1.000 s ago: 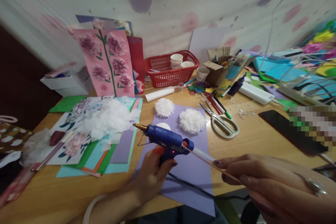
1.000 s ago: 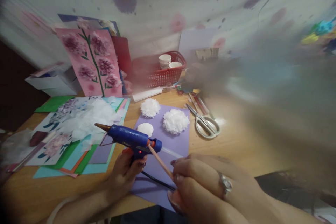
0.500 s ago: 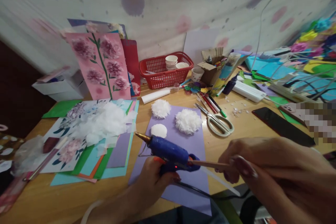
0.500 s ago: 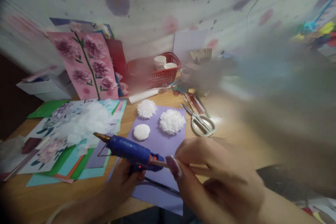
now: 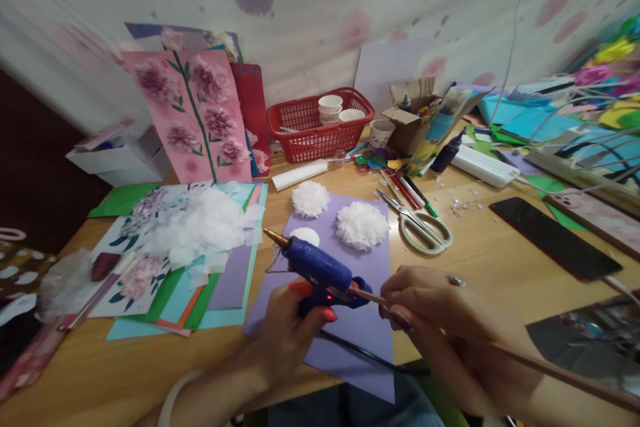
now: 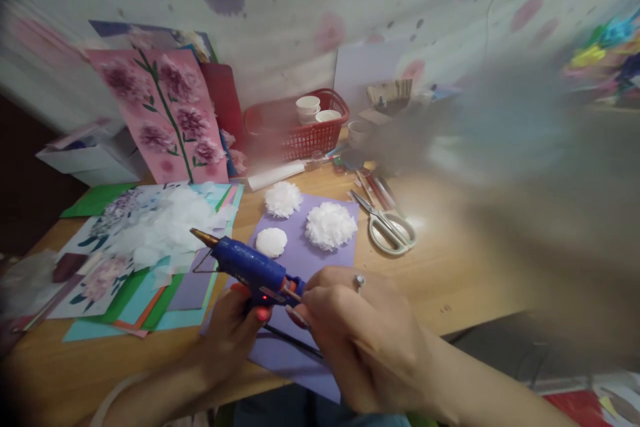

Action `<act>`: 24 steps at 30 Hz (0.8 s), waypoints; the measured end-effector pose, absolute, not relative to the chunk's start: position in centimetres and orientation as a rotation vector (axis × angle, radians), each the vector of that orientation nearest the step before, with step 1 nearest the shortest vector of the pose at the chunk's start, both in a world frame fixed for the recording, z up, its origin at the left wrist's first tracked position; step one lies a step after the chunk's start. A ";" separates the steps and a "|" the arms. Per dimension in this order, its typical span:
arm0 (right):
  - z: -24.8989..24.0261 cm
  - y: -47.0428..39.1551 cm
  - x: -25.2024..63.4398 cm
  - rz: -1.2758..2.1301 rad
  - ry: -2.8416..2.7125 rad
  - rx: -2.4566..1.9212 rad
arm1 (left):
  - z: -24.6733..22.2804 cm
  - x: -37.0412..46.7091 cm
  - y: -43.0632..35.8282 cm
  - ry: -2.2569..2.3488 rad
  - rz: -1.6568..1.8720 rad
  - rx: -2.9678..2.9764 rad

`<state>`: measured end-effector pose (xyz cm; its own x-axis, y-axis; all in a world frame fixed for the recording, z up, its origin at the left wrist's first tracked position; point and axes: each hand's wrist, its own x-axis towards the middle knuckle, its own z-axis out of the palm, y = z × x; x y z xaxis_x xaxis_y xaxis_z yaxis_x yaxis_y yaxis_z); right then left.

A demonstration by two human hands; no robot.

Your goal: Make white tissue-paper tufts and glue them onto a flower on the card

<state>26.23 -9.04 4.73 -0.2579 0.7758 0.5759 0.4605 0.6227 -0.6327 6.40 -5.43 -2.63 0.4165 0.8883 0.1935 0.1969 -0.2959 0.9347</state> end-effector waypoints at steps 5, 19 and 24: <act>4.4 -8.6 26.6 0.414 -2.044 -0.857 | -2.9 6.3 -5.5 0.964 0.952 1.803; 4.4 -7.6 26.8 1.100 -1.479 -0.799 | -3.8 6.2 -5.5 1.023 0.930 1.691; 4.4 -7.0 26.5 1.311 -1.305 -0.787 | -3.7 6.4 -5.5 0.931 0.867 1.568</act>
<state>26.46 -7.01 4.44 -0.2068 0.9526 0.2230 -0.2279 0.1748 -0.9579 6.40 -5.48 -3.67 0.4304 0.9004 0.0626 0.1265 -0.1288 0.9836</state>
